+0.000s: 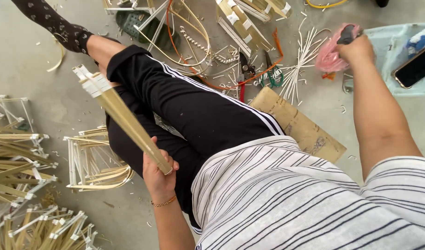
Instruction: The recorder uses pliers and cable ties to assemble U-shaped bamboo frames into structured bundles.
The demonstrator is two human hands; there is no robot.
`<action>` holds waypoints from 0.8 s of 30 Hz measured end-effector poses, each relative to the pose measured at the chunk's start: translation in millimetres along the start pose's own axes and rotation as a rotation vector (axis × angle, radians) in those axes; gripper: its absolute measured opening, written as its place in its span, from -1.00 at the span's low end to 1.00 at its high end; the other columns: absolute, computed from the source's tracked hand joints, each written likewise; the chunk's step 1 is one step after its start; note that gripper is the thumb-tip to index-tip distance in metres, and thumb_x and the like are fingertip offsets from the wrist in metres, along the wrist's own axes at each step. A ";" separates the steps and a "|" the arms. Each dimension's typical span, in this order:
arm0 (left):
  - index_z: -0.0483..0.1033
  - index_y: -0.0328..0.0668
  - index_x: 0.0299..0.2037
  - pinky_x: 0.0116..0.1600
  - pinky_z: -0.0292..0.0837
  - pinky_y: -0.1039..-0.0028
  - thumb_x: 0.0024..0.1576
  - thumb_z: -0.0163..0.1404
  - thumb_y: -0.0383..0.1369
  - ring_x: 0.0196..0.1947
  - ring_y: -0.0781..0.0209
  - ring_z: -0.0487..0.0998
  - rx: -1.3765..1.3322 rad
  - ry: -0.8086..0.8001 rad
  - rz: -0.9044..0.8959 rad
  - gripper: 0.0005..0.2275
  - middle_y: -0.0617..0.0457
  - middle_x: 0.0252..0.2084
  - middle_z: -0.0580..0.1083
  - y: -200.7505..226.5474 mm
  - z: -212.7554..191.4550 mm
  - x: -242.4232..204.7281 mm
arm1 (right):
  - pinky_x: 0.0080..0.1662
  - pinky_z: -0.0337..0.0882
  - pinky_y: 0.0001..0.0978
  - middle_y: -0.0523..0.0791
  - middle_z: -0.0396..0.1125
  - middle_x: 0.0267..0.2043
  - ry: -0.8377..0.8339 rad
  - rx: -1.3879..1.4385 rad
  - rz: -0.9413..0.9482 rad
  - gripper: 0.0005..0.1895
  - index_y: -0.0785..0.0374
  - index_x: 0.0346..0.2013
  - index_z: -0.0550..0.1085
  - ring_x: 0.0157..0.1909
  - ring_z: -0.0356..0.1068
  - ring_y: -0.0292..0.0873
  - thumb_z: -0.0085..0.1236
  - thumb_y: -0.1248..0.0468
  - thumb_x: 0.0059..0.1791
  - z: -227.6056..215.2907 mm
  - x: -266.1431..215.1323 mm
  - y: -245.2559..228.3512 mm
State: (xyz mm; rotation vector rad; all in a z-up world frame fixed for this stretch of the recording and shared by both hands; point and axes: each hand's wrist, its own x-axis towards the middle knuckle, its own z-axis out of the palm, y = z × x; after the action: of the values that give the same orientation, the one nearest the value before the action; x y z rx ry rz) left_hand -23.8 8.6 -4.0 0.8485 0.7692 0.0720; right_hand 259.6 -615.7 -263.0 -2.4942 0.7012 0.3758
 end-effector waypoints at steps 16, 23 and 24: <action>0.16 -0.25 0.16 -0.41 0.54 0.50 0.30 -0.08 -0.47 -0.51 0.33 0.48 0.399 0.211 0.317 -0.73 0.06 -0.32 0.40 -30.7 2.3 3.0 | -0.32 0.38 -0.53 -0.14 0.39 -0.24 -1.154 0.780 -0.521 -0.57 0.21 0.32 0.31 -0.35 0.33 -0.38 0.00 0.21 0.15 42.7 -321.8 -357.3; 0.35 -0.35 0.14 -0.49 0.35 0.61 0.28 0.01 -0.35 -0.55 0.44 0.40 0.560 0.192 0.289 -0.70 0.09 -0.34 0.47 -4.6 -23.5 0.2 | -0.37 0.26 -0.58 -0.21 0.27 -0.40 -1.162 0.705 -0.544 -0.61 0.26 0.26 0.31 -0.46 0.20 -0.38 -0.08 0.24 0.15 47.5 -332.4 -360.5; 0.38 -0.36 0.18 -0.49 0.33 0.61 0.25 0.06 -0.34 -0.51 0.45 0.40 0.671 0.223 0.321 -0.65 0.09 -0.31 0.46 2.8 -23.0 -0.1 | -0.37 0.25 -0.59 -0.21 0.26 -0.40 -1.154 0.726 -0.535 -0.62 0.25 0.26 0.32 -0.45 0.18 -0.38 -0.07 0.25 0.15 48.2 -333.9 -360.8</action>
State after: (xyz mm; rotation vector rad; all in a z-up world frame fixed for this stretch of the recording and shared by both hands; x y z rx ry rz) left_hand -37.9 25.4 -11.5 1.6203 0.8722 0.2028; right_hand 175.1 -190.1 -27.0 -1.3279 -0.2764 0.9901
